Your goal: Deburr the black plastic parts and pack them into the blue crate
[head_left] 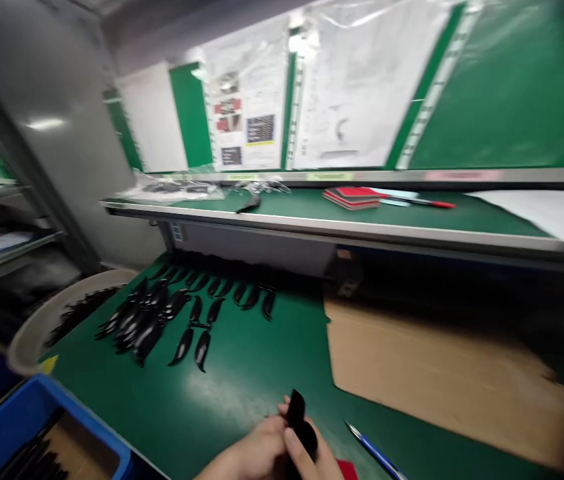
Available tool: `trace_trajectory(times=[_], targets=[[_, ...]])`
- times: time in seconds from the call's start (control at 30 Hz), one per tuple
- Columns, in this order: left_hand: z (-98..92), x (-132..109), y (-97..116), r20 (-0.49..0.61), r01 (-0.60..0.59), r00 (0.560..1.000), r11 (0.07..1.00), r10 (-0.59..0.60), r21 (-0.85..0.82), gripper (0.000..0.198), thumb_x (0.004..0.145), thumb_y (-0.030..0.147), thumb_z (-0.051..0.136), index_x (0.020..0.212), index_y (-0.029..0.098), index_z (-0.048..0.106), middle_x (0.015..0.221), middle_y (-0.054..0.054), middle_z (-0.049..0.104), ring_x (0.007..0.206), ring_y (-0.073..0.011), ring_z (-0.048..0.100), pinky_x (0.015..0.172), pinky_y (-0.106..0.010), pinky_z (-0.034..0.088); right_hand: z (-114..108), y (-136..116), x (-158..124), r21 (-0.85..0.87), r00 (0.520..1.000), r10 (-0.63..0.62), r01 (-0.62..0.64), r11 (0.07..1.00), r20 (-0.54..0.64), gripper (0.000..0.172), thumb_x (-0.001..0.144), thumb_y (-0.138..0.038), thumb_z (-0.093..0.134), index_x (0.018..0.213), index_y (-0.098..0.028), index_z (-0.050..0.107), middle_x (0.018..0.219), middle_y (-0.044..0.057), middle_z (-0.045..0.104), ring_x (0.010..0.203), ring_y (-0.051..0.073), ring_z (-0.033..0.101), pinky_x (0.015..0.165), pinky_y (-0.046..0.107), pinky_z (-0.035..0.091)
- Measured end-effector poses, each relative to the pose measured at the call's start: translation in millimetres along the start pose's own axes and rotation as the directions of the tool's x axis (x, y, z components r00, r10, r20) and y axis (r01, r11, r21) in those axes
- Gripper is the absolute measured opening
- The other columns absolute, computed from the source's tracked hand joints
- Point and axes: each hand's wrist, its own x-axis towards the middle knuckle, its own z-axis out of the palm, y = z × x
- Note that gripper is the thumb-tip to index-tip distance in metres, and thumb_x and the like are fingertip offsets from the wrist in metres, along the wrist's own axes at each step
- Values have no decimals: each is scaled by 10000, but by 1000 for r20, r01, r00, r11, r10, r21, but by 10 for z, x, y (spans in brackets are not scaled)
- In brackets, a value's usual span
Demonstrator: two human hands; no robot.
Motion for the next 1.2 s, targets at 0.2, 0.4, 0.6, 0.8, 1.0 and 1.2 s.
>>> trace_trajectory(times=[0.2, 0.4, 0.6, 0.8, 1.0, 1.2], targets=[[-69, 41, -137, 120, 219, 968, 975, -222, 36, 365, 809, 359, 615, 1114, 162, 580, 684, -27, 605, 517, -108, 497, 522, -233, 340, -670, 16, -127, -184, 987, -71, 98, 978, 146, 665, 813, -662, 504, 1309, -220, 470, 1267, 108, 559, 1152, 234, 545, 977, 369, 443], [-16, -54, -190, 77, 294, 953, 956, -292, -15, 460, 883, 324, 490, 1310, 197, 377, 770, -37, 586, 575, -152, 531, 540, -306, 443, -1407, 487, -107, -647, 959, -90, -112, 754, -270, 278, 827, -425, 582, 996, -212, 638, 992, 97, 579, 1001, 305, 516, 903, 516, 392], [154, -161, -32, 45, 318, 947, 948, -318, 1, 538, 904, 357, 452, 1392, 228, 268, 1138, -144, 580, 851, -248, 604, 610, -372, 515, -1406, 471, -114, -616, 965, -78, -97, 782, -251, 295, 960, -363, 321, 996, -194, 559, 881, 68, 606, 820, 206, 568, 747, 350, 469], [230, -224, 62, -42, 325, 946, 933, -323, 155, 387, 883, 387, 499, 1213, 186, 529, 1092, -130, 608, 783, -206, 613, 618, -312, 477, -1194, -172, -310, -545, 989, -84, 139, 827, 125, 272, 975, -318, 352, 1198, -270, 500, 1105, 25, 617, 992, 165, 575, 843, 288, 450], [275, -333, 147, -78, 251, 965, 802, -249, 542, 408, 895, 469, 448, 1137, 170, 585, 995, -81, 648, 652, -142, 587, 617, -266, 417, -1086, -472, -358, -711, 907, -208, 417, 567, 366, 300, 988, -263, 283, 1138, -218, 539, 906, 47, 599, 826, 178, 521, 747, 315, 397], [383, -452, 229, -44, 210, 964, 653, -261, 727, 436, 898, 510, 408, 1120, 192, 607, 747, -9, 615, 645, -154, 548, 659, -263, 405, -1033, -434, -278, -815, 863, -229, 502, 289, 450, 585, 854, -698, 323, 1028, -204, 585, 847, 45, 578, 745, 183, 486, 688, 323, 315]])
